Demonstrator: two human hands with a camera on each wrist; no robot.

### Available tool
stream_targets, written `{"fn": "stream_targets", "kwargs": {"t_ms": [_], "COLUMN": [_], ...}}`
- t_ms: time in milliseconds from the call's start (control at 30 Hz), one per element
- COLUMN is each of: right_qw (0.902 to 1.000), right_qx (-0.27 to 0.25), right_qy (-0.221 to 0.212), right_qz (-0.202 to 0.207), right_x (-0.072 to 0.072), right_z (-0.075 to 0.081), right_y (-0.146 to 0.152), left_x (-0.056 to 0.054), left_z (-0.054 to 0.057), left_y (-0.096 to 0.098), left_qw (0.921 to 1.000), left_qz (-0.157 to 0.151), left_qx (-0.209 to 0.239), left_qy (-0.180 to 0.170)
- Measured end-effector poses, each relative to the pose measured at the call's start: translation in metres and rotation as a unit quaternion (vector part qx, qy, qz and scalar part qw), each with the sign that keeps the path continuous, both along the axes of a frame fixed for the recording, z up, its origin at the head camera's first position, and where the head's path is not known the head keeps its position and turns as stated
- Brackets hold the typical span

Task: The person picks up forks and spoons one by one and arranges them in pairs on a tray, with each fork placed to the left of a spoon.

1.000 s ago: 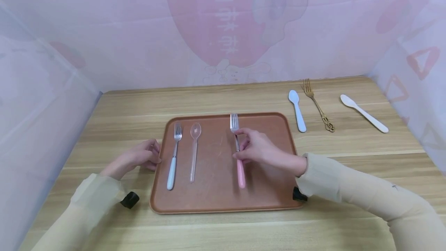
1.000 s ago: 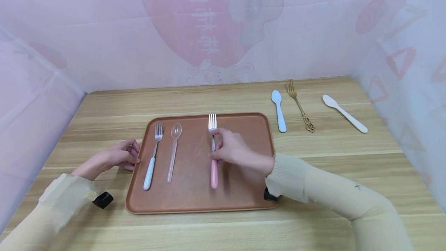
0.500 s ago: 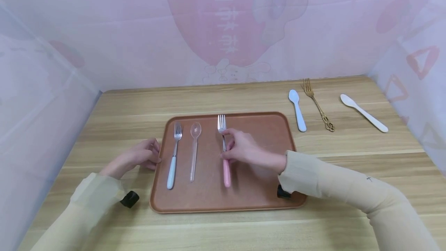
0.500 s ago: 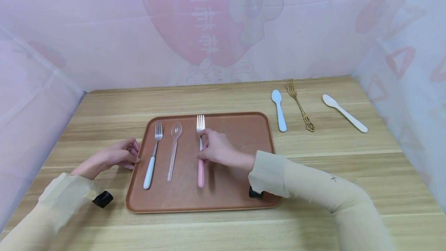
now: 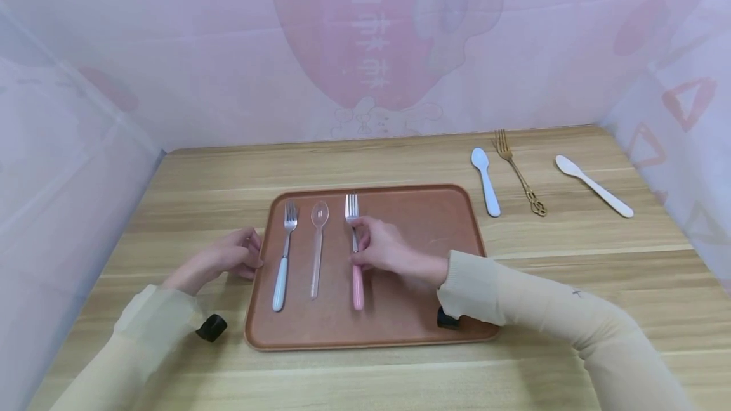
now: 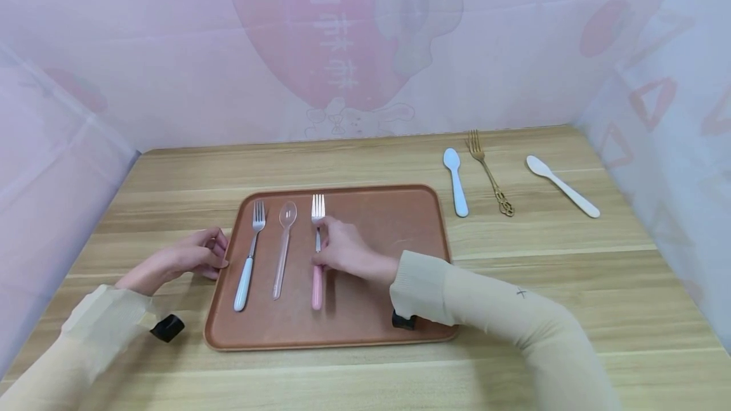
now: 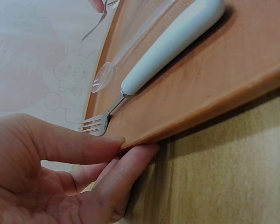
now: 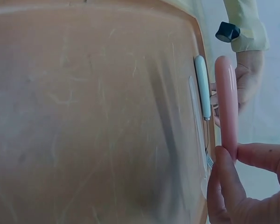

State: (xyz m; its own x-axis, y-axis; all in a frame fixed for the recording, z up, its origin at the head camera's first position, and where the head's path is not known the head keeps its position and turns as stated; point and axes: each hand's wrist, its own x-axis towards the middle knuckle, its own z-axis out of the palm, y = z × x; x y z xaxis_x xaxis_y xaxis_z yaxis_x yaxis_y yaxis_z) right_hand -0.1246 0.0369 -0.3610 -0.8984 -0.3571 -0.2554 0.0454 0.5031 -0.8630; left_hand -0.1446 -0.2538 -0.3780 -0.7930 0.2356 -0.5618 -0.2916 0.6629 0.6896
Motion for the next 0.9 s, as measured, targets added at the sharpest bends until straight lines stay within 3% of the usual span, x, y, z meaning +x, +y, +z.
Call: {"fn": "stream_targets", "kwargs": {"t_ms": [200, 900], "right_qw": [0.9972, 0.9920], "right_qx": [0.058, 0.117], "right_qy": [0.043, 0.046], "right_qz": [0.019, 0.015], "right_x": [-0.003, -0.008], "right_z": [-0.006, -0.015], "right_y": [-0.007, -0.018], "left_x": [0.001, 0.000], "left_z": [0.000, 0.001], "left_y": [0.000, -0.001], "left_qw": [1.0000, 1.0000], "left_qz": [-0.001, 0.000], "left_qx": [0.000, 0.006], "left_qy": [0.001, -0.003]}}
